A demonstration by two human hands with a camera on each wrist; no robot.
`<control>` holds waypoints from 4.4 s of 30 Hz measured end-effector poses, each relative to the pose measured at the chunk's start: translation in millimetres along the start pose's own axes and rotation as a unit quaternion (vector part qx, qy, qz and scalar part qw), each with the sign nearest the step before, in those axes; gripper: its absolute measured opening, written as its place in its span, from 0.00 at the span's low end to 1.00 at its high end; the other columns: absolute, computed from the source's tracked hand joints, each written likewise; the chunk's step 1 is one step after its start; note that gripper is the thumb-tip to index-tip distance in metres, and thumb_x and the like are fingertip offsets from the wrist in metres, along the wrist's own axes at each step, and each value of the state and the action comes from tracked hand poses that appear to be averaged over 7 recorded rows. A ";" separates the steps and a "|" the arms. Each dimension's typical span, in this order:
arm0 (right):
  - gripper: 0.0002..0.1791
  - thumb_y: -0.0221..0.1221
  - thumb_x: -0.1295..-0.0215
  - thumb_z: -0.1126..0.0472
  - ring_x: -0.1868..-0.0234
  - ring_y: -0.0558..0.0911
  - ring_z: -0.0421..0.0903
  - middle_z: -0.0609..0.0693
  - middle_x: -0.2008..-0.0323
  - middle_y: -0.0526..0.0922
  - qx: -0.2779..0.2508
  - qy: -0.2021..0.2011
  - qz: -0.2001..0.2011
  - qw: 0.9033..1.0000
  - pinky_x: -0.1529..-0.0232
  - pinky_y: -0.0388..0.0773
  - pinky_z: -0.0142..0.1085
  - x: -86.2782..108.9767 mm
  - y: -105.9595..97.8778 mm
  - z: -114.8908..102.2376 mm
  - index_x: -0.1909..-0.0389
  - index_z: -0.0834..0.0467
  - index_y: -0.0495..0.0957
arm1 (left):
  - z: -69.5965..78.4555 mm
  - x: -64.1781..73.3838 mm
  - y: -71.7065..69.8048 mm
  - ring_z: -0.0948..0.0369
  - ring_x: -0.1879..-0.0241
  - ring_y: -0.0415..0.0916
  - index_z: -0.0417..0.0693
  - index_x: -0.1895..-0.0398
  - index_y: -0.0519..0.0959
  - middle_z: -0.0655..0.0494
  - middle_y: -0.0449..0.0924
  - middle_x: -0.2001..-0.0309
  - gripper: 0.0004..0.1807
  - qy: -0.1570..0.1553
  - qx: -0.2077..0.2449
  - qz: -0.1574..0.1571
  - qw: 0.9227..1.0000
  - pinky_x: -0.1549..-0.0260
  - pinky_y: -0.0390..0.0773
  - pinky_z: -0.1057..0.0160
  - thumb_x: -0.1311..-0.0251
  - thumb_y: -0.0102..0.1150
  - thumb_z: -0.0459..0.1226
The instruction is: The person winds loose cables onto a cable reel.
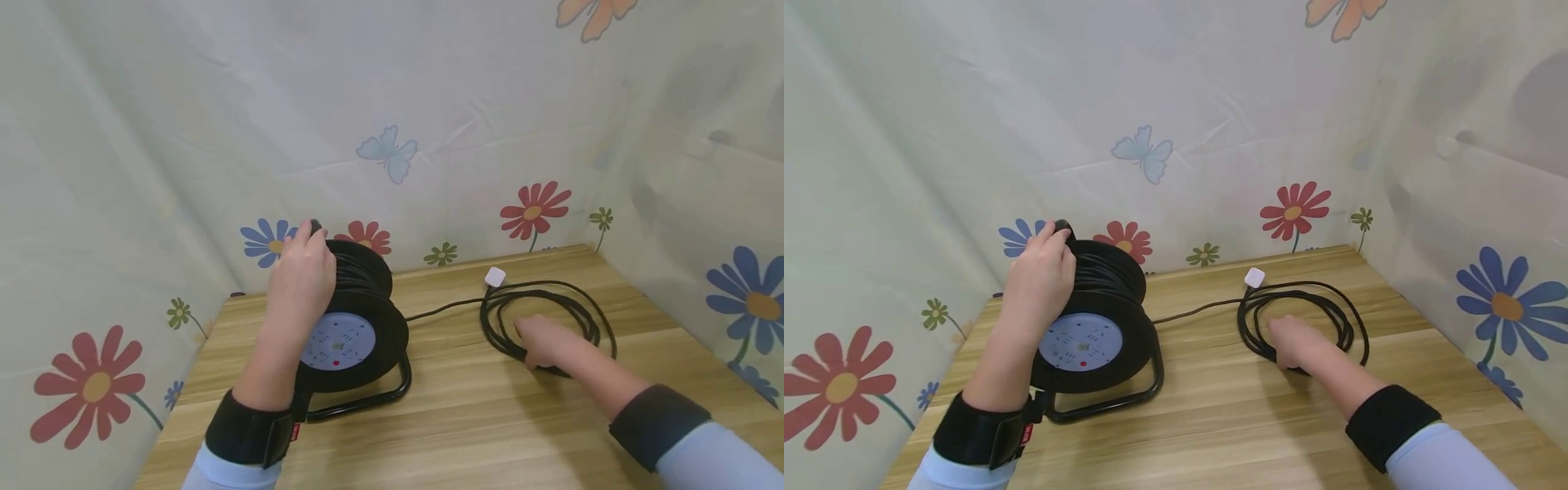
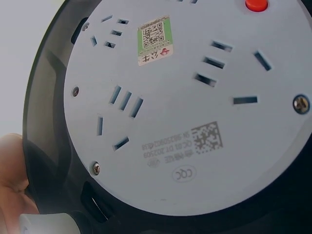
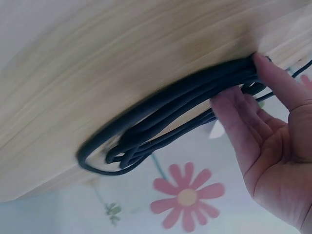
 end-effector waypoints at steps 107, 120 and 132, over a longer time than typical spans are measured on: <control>0.14 0.53 0.21 0.56 0.73 0.72 0.45 0.46 0.76 0.74 0.050 -0.087 0.073 0.992 0.70 0.71 0.43 -116.4 -23.2 -102.4 0.71 0.52 0.74 | -64.4 86.7 1.3 0.56 0.86 0.62 0.46 0.91 0.66 0.55 0.62 0.89 0.30 -0.209 0.041 -0.074 0.974 0.87 0.56 0.62 0.33 0.53 0.53; 0.24 0.57 0.27 0.41 0.80 0.66 0.43 0.46 0.82 0.69 0.001 -0.058 0.097 0.994 0.74 0.62 0.38 -91.1 -60.8 -42.5 0.78 0.52 0.70 | -69.0 86.6 2.4 0.56 0.85 0.61 0.46 0.90 0.66 0.56 0.61 0.88 0.30 -0.199 0.042 -0.078 0.976 0.86 0.56 0.61 0.33 0.53 0.53; 0.20 0.59 0.28 0.41 0.74 0.72 0.47 0.46 0.76 0.76 0.024 -0.034 0.085 0.996 0.69 0.69 0.42 -70.6 -79.5 7.8 0.68 0.54 0.80 | -71.7 86.2 2.2 0.57 0.85 0.61 0.47 0.90 0.66 0.57 0.62 0.89 0.30 -0.204 0.047 -0.090 0.974 0.86 0.56 0.61 0.33 0.54 0.54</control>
Point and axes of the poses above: each hand's wrist, its own x-axis away from the middle knuckle, its own y-axis out of the palm, z = x × y, the point moved 7 cm from there along -x, towards the middle knuckle
